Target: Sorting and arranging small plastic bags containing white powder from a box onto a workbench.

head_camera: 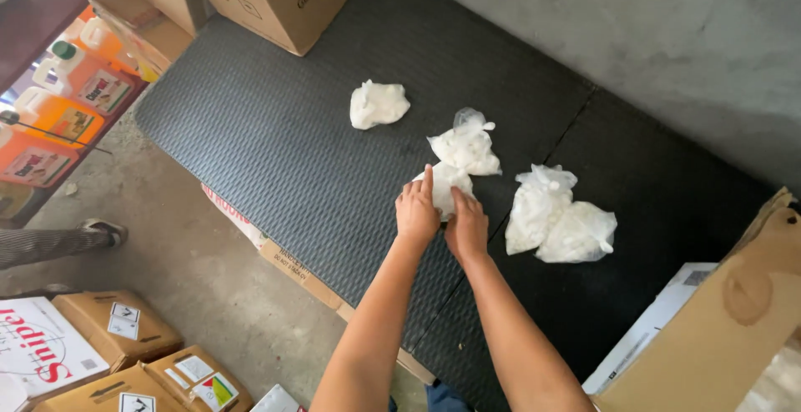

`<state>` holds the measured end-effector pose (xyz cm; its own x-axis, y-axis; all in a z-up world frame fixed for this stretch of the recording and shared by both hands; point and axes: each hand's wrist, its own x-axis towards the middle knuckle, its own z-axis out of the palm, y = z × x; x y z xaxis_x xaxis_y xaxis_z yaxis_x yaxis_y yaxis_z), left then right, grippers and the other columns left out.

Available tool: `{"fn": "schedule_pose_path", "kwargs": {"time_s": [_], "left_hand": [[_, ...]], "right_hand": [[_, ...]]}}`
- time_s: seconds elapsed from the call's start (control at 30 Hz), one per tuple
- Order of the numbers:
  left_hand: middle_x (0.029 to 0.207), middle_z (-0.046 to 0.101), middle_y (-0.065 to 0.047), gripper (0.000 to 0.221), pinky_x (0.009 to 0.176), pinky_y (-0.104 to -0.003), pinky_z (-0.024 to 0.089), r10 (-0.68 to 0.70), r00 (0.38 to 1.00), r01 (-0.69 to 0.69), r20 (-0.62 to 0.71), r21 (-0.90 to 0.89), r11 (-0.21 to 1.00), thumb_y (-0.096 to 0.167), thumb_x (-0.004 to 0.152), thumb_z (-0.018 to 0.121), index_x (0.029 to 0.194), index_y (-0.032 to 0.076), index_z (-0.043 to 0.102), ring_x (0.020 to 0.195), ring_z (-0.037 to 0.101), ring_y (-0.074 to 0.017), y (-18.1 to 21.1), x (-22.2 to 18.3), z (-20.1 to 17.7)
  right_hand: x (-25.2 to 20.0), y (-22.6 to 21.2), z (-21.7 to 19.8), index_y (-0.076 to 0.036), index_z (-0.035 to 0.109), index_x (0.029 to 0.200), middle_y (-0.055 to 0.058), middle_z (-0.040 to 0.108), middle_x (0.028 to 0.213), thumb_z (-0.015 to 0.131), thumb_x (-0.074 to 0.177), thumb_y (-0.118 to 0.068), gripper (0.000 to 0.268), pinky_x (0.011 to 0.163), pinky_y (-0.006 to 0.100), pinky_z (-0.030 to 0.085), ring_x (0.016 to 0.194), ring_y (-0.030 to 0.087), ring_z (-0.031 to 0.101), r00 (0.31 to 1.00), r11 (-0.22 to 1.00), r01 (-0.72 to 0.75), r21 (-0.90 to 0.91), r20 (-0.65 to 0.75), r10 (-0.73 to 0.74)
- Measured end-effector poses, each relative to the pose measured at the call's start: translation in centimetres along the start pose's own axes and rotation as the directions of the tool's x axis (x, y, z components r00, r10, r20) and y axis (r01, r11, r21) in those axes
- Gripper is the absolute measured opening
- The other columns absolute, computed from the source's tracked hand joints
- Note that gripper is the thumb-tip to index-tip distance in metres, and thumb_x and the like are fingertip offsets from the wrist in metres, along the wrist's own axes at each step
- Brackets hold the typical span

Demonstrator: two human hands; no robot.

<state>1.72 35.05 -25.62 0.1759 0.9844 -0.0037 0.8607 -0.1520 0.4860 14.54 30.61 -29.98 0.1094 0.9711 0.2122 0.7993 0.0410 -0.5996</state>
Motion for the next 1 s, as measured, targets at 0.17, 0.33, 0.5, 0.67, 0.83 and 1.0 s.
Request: {"fn": "schedule_pose_path", "kwargs": {"time_s": [0.17, 0.33, 0.5, 0.67, 0.83, 1.0], "left_hand": [[0.117, 0.066, -0.009, 0.059, 0.091, -0.052, 0.049, 0.011, 1.000, -0.011, -0.013, 0.003, 1.000, 0.015, 0.069, 0.083, 0.126, 0.013, 0.064, 0.118, 0.057, -0.0332, -0.1, -3.7, -0.9], [0.102, 0.071, -0.005, 0.025, 0.083, -0.048, 0.053, -0.001, 0.999, -0.003, -0.048, -0.074, 0.997, 0.007, 0.068, 0.078, 0.092, 0.015, 0.078, 0.106, 0.063, -0.0309, -1.6, -7.2, -0.2], [0.093, 0.069, -0.014, 0.024, 0.080, -0.045, 0.056, 0.027, 0.987, -0.084, -0.160, -0.362, 0.928, -0.002, 0.070, 0.072, 0.091, 0.008, 0.077, 0.091, 0.069, -0.0372, -2.1, -10.2, -2.3], [0.090, 0.071, -0.016, 0.019, 0.076, -0.042, 0.057, 0.040, 0.993, -0.098, -0.114, -0.563, 0.821, 0.000, 0.069, 0.076, 0.088, 0.006, 0.075, 0.085, 0.072, -0.0353, -0.8, -14.0, -7.1], [0.088, 0.070, -0.016, 0.019, 0.074, -0.043, 0.056, 0.198, 0.971, -0.240, -0.136, -0.576, 0.782, -0.002, 0.068, 0.078, 0.085, 0.005, 0.073, 0.084, 0.071, -0.0358, 1.6, -17.0, -13.1], [0.089, 0.070, -0.015, 0.020, 0.074, -0.042, 0.056, 0.338, 0.924, -0.378, -0.180, -0.575, 0.726, -0.004, 0.069, 0.076, 0.087, 0.004, 0.073, 0.085, 0.071, -0.0363, 4.7, -20.1, -17.6]], "right_hand": [[-3.3, 0.2, -0.5, -0.008, 0.056, 0.139, 0.019, 0.068, 0.121, 0.072, 0.079, -0.008, 0.063, 0.097, 0.050, 0.051, 0.113, 0.041, 0.062, 0.991, 0.990, -0.130, 0.062, -0.013, 0.131], [-5.4, -2.9, -3.7, -0.012, 0.060, 0.137, 0.019, 0.071, 0.110, 0.078, 0.073, -0.013, 0.066, 0.086, 0.047, 0.055, 0.102, 0.040, 0.068, 0.950, 0.935, -0.310, 0.169, 0.073, 0.302], [-8.1, -3.8, -4.3, -0.010, 0.075, 0.108, 0.018, 0.076, 0.100, 0.079, 0.079, -0.021, 0.031, 0.080, 0.044, 0.058, 0.096, 0.037, 0.074, 0.930, 0.918, -0.361, 0.167, 0.138, 0.340], [-11.9, -8.6, -7.0, -0.007, 0.076, 0.100, 0.018, 0.077, 0.095, 0.080, 0.079, -0.018, 0.024, 0.078, 0.042, 0.059, 0.091, 0.035, 0.075, 0.930, 0.912, -0.349, 0.214, -0.037, 0.365], [-15.3, -13.1, -10.0, -0.006, 0.076, 0.099, 0.015, 0.079, 0.091, 0.079, 0.079, -0.012, 0.021, 0.073, 0.036, 0.060, 0.083, 0.025, 0.078, 0.883, 0.846, -0.357, 0.396, -0.153, 0.444], [-18.7, -17.9, -14.9, -0.006, 0.074, 0.102, 0.011, 0.079, 0.089, 0.081, 0.079, -0.009, 0.024, 0.070, 0.031, 0.059, 0.079, 0.019, 0.077, 0.810, 0.819, -0.328, 0.471, -0.306, 0.501]]}}
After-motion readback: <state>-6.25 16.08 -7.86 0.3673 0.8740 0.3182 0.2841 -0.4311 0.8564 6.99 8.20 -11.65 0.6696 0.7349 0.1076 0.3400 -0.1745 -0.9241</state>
